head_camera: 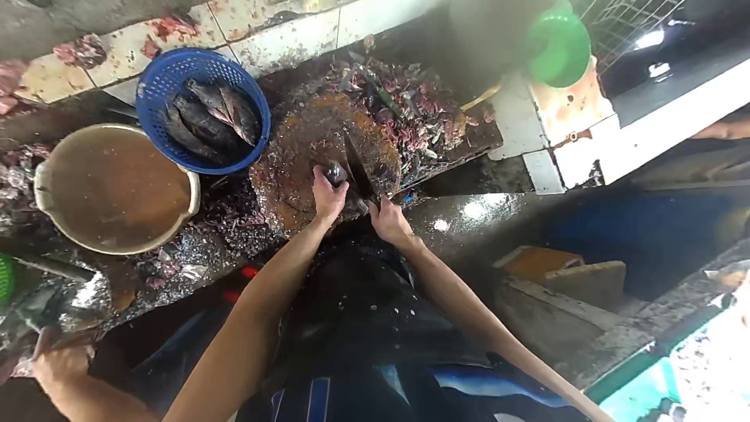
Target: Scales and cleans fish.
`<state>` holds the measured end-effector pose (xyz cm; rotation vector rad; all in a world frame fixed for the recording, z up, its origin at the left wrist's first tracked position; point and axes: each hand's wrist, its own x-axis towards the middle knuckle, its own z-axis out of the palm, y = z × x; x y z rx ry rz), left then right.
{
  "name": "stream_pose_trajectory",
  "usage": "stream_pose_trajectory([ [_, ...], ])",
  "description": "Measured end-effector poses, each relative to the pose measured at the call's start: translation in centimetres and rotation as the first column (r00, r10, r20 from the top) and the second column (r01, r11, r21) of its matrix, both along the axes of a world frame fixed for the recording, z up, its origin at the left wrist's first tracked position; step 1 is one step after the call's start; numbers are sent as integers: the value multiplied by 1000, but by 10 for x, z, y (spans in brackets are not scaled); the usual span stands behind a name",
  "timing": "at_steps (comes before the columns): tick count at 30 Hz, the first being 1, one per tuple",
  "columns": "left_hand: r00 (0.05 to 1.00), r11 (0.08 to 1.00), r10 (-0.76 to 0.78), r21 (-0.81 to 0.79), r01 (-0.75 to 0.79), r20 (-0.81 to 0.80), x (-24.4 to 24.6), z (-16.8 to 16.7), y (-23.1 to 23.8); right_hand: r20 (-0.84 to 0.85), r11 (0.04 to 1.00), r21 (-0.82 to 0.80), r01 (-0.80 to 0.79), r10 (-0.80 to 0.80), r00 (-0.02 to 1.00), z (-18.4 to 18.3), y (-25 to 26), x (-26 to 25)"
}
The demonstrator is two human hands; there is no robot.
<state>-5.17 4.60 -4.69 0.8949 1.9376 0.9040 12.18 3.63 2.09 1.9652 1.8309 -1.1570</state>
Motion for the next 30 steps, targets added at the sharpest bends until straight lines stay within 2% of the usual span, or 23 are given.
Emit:
stream_pose_trajectory([
  [1, 994, 989, -110, -104, 106, -27, -9, 5, 1, -21, 1000, -8, 3, -3, 1000, 14, 7, -2],
  [3, 954, 918, -296, -288, 273, -39, -21, 8, -8, -127, 993, 100, 60, -48, 991, 42, 8, -1],
  [5, 936, 883, -351, -343, 322, -24, -27, 11, -12, -306, 956, 252, 152, -71, 950, 53, 14, -3],
  [7, 933, 871, -358, -376, 317, -44, -27, 15, -14, -474, 920, 311, 238, -66, 878, 45, 9, -8],
  [9, 927, 860, -364, -414, 299, -86, -23, 19, -15, -422, 919, 347, 186, -24, 906, 14, -8, -15],
  [10, 923, 851, -371, -435, 293, -104, -22, 22, -14, -320, 954, 279, 109, -15, 947, -2, -14, -18],
  [11, 914, 837, -388, -461, 295, -118, -21, 24, -15, -207, 994, 107, 35, -12, 978, -12, -15, -19],
  [12, 905, 823, -406, -483, 301, -128, -20, 26, -18, -156, 1000, -22, 23, -26, 987, -16, -16, -17],
  [13, 906, 819, -406, -485, 305, -116, -21, 27, -20, -134, 997, -70, 14, -24, 991, -6, -13, -14],
  [14, 919, 830, -383, -472, 298, -93, -25, 28, -19, -147, 999, -40, 6, -12, 989, 10, -6, -11],
  [17, 964, 861, -264, -444, 249, 29, -25, 27, -24, -286, 959, 278, 53, 30, 958, 49, -2, -14],
  [19, 980, 878, -186, -435, 198, 69, -22, 28, -18, -390, 874, 465, 140, 60, 919, 38, 0, -20],
  [20, 984, 878, -159, -444, 178, 79, -20, 31, -15, -374, 857, 496, 138, 67, 925, 26, -3, -22],
  [21, 987, 875, -141, -457, 162, 79, -18, 33, -17, -291, 876, 474, 84, 66, 954, 13, -10, -25],
  [22, 989, 877, -130, -458, 150, 75, -17, 33, -18, -170, 929, 371, -1, 69, 983, -1, -15, -28],
  [23, 989, 877, -126, -457, 146, 74, -15, 33, -19, -50, 978, 188, -89, 100, 994, -9, -15, -29],
  [24, 990, 880, -119, -454, 140, 74, -15, 34, -21, 6, 988, 74, -138, 138, 990, -12, -14, -29],
  [25, 991, 884, -112, -448, 135, 78, -16, 33, -21, 7, 987, 35, -157, 156, 988, -8, -11, -28],
  [27, 991, 903, -88, -412, 122, 100, -21, 27, -19, -72, 990, 80, -113, 118, 990, 17, 2, -27],
  [30, 976, 969, 64, -248, -11, 207, -16, 9, -31, -188, 936, 353, -14, 85, 978, 45, 20, -26],
])
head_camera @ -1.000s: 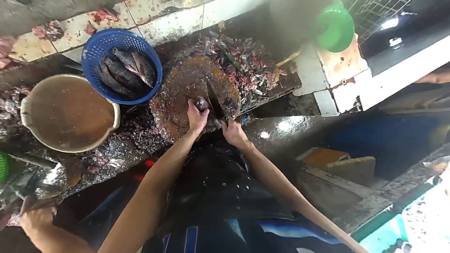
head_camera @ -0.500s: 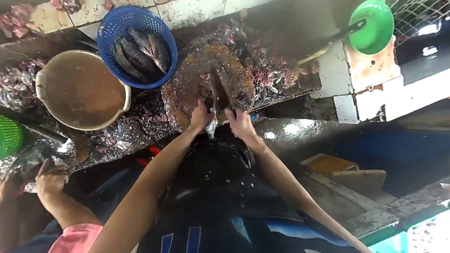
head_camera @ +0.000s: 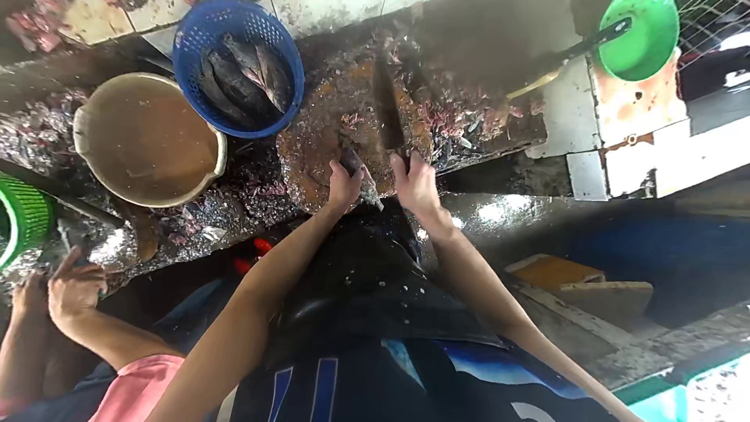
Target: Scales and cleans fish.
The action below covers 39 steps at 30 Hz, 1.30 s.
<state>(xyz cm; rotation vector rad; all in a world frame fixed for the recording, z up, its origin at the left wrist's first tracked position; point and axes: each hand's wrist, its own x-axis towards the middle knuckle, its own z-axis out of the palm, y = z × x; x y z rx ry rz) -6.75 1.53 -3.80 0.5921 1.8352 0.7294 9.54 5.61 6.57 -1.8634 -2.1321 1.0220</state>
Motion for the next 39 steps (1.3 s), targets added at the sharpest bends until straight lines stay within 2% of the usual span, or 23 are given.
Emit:
stream_pose_trajectory([
  [2, 974, 970, 163, 156, -188, 161, 7, -1, 3, -143, 971, 229, 64, -32, 989, 13, 22, -5],
  [4, 945, 928, 205, 255, -270, 256, 10, 5, 13, -279, 911, 391, 129, -17, 960, 22, 36, -4],
  [5, 958, 916, 184, 315, -248, 218, 11, 4, 18, -341, 888, 429, 164, -8, 940, 24, 42, -2],
  [7, 997, 909, 77, 410, -79, 22, 8, -7, 25, -455, 870, 441, 221, 4, 891, 30, 50, 3],
  [9, 992, 920, 55, 391, -5, -117, 6, -19, 25, -536, 866, 437, 242, 35, 844, 36, 52, 8],
  [12, 990, 935, 79, 354, -33, -117, 0, -26, 16, -588, 875, 418, 246, 54, 807, 25, 44, 9],
  [14, 991, 951, 81, 305, -45, -107, -2, -28, 9, -489, 909, 366, 201, 3, 872, -9, 22, 9],
  [15, 991, 960, 76, 278, -42, -114, -3, -25, 8, -346, 941, 309, 138, -24, 938, -29, 8, 10],
  [16, 988, 965, 75, 258, -39, -131, -4, -23, 8, -136, 983, 175, 49, -25, 990, -45, -5, 11],
  [17, 989, 968, 65, 247, -31, -133, -4, -20, 6, 63, 999, -36, -23, 25, 998, -56, -12, 13],
  [18, 989, 968, 64, 248, -29, -133, -5, -19, 5, 165, 982, -182, -47, 78, 983, -63, -14, 15],
  [19, 990, 967, 61, 255, -26, -130, -8, -18, 6, 216, 967, -248, -57, 113, 970, -62, -10, 16],
  [22, 998, 966, -7, 258, 24, -63, -28, -9, 8, 225, 959, -282, -14, 80, 971, -33, 0, 20],
  [24, 980, 968, -184, 157, 193, -69, -42, 9, 17, 169, 979, -194, 58, -25, 985, -21, 3, 29],
  [25, 932, 941, -320, 57, 333, -167, -46, 22, 25, 126, 991, -107, 83, -69, 990, -23, 8, 32],
  [26, 836, 892, -442, -67, 446, -324, -41, 33, 29, 81, 995, -16, 99, -98, 992, -31, 7, 38],
  [28, 610, 820, -545, -215, 530, -576, -22, 42, 32, 38, 990, 81, 114, -117, 992, -60, 1, 51],
  [29, 524, 809, -538, -228, 542, -661, -11, 39, 29, 99, 993, 37, 108, -111, 989, -72, -5, 56],
  [31, 432, 785, -556, -279, 553, -710, 5, 31, 24, 265, 986, -139, 95, -55, 963, -84, -11, 59],
  [34, 438, 778, -605, -378, 501, -665, 5, 22, 33, 283, 985, -164, 50, -2, 959, -76, 0, 51],
  [37, 569, 775, -627, -357, 521, -531, -26, 31, 37, 172, 983, -173, 66, -36, 984, -68, 21, 39],
  [39, 594, 774, -630, -339, 536, -499, -45, 34, 29, 155, 977, -200, 74, -43, 987, -57, 38, 27],
])
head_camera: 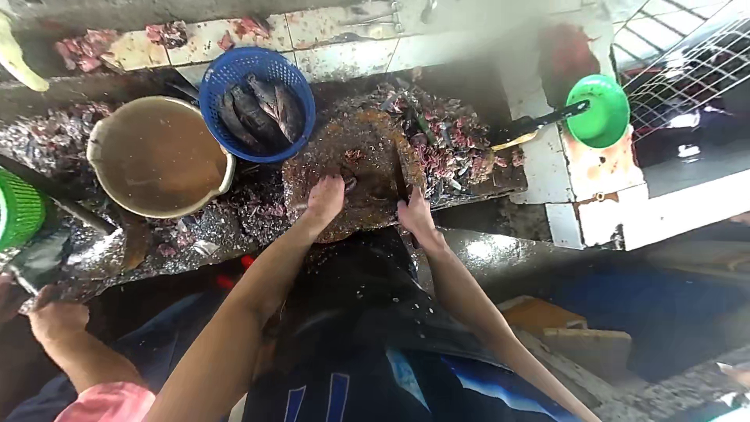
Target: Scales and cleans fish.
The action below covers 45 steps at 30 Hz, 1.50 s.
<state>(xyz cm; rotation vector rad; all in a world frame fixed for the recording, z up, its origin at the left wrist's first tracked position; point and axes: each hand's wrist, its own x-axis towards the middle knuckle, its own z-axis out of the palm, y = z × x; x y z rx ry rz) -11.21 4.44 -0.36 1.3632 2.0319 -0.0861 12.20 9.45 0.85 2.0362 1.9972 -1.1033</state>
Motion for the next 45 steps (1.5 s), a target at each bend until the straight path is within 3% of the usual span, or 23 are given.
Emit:
stream_pose_trajectory([
  [6, 990, 997, 77, 18, -76, -117, -12, -13, -13, -212, 926, 343, -159, 241, 947, 43, 22, -68],
  [9, 984, 994, 111, 9, -111, -142, -8, -17, -15, -296, 812, 572, -112, 333, 895, 49, 18, -99],
  [12, 975, 986, 168, 2, -169, -148, -6, -15, -16, -359, 735, 676, -60, 399, 844, 32, 8, -117],
  [14, 972, 981, 193, 5, -194, -137, -5, -16, -17, -258, 745, 642, -178, 429, 865, 10, -5, -120],
  [16, 972, 976, 214, -7, -216, -101, -2, -17, -18, -61, 817, 423, -391, 457, 888, -1, -10, -119],
  [18, 974, 980, 195, -18, -199, -111, 0, -16, -18, 13, 857, 272, -438, 452, 892, 10, -1, -120],
  [19, 973, 980, 194, -11, -197, -123, -3, -17, -16, 13, 848, 296, -440, 457, 889, 18, 6, -124],
  [21, 975, 983, 184, 6, -184, -126, -2, -20, -19, -80, 799, 494, -342, 433, 898, 31, 6, -123],
  [23, 972, 981, 195, 19, -195, -130, -5, -22, -15, -213, 679, 713, -173, 445, 870, 32, 10, -130],
  [24, 971, 980, 201, 16, -201, -130, -3, -23, -16, -239, 653, 745, -136, 451, 860, 26, 6, -130],
  [25, 970, 978, 208, 11, -208, -127, -2, -23, -17, -211, 684, 707, -180, 447, 869, 19, -1, -128],
  [27, 968, 974, 224, 7, -224, -112, -3, -20, -17, -30, 819, 394, -416, 464, 885, 8, -8, -129],
  [29, 971, 977, 213, -10, -215, -108, -3, -17, -17, 61, 843, 183, -507, 505, 861, 8, -3, -129],
  [31, 970, 977, 210, -13, -213, -119, -7, -16, -13, 75, 824, 201, -529, 526, 847, 21, 5, -134],
  [33, 971, 978, 208, 0, -210, -119, -1, -21, -19, -7, 814, 385, -436, 475, 880, 32, -2, -126],
  [35, 966, 975, 220, 19, -220, -138, -4, -21, -15, -106, 735, 612, -290, 440, 892, 37, 0, -131],
  [37, 965, 975, 222, 1, -224, -142, 2, -20, -18, -141, 659, 722, -211, 438, 888, 27, -8, -128],
  [38, 964, 974, 224, -3, -227, -142, 2, -18, -17, -97, 678, 686, -264, 444, 891, 18, -12, -127],
  [40, 966, 974, 218, -23, -223, -140, 5, -13, -17, 60, 824, 330, -460, 468, 882, 6, -16, -126],
  [42, 967, 977, 199, -40, -208, -160, 9, -11, -17, 112, 849, 117, -515, 504, 856, 8, -10, -127],
  [45, 969, 974, 214, -49, -221, -120, 5, -11, -19, 111, 821, 227, -524, 513, 851, 25, -9, -126],
])
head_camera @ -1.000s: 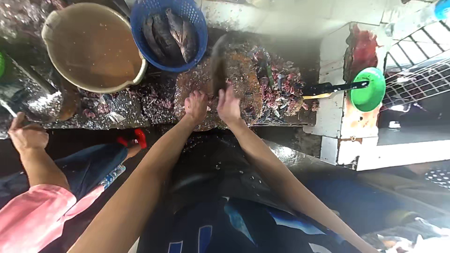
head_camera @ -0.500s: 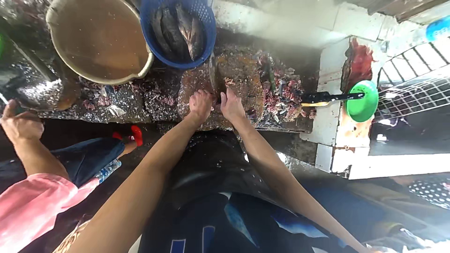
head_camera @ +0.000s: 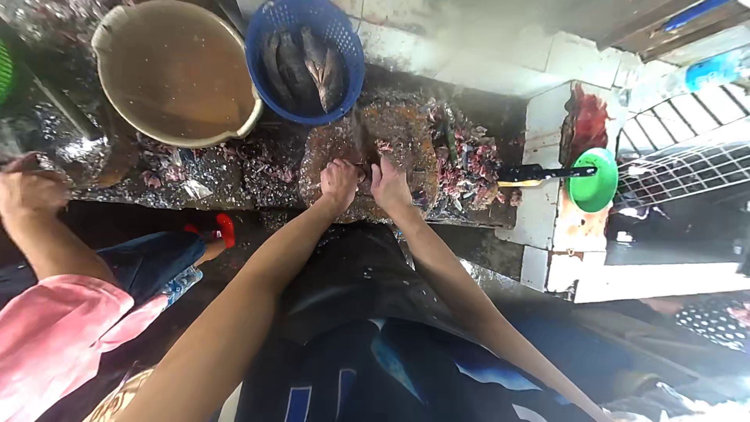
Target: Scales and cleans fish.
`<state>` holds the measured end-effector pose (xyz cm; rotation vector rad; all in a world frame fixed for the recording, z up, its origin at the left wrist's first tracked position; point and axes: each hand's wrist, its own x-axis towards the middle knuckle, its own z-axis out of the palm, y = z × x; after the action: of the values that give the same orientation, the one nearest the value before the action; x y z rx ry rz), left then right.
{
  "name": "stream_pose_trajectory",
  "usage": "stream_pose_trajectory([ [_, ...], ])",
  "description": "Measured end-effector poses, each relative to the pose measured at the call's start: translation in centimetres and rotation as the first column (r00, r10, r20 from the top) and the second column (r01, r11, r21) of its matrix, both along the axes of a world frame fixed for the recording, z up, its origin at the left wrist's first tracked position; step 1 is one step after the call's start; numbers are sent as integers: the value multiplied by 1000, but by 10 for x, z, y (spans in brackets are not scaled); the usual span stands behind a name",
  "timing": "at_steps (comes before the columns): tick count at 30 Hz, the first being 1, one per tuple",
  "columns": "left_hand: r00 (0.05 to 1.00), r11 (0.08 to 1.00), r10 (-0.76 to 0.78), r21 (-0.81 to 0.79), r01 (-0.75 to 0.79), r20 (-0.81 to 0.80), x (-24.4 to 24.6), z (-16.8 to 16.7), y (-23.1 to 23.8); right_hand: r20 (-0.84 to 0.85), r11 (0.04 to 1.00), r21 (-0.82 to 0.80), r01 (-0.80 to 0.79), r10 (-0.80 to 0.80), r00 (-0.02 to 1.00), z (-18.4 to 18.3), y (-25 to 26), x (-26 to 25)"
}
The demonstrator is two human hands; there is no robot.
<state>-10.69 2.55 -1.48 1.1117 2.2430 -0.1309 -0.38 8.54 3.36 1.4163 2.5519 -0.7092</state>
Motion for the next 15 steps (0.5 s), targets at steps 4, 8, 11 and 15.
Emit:
stream_pose_trajectory([
  [4, 1000, 1000, 12, 8, -12, 15, -2, 1, 1, -351, 938, 317, 142, -23, 936, 21, 0, 0],
  [8, 1000, 1000, 21, -9, -21, 1, -1, 4, 2, -439, 883, 441, 161, 56, 897, -8, -9, 2],
  [11, 1000, 1000, 13, -24, -14, -15, 3, 7, 1, 30, 998, 63, 6, -8, 1000, -30, -12, 1],
  [15, 1000, 1000, 4, -22, -4, -3, -2, 5, 2, 9, 999, 46, 17, -18, 1000, -7, -1, -7],
])
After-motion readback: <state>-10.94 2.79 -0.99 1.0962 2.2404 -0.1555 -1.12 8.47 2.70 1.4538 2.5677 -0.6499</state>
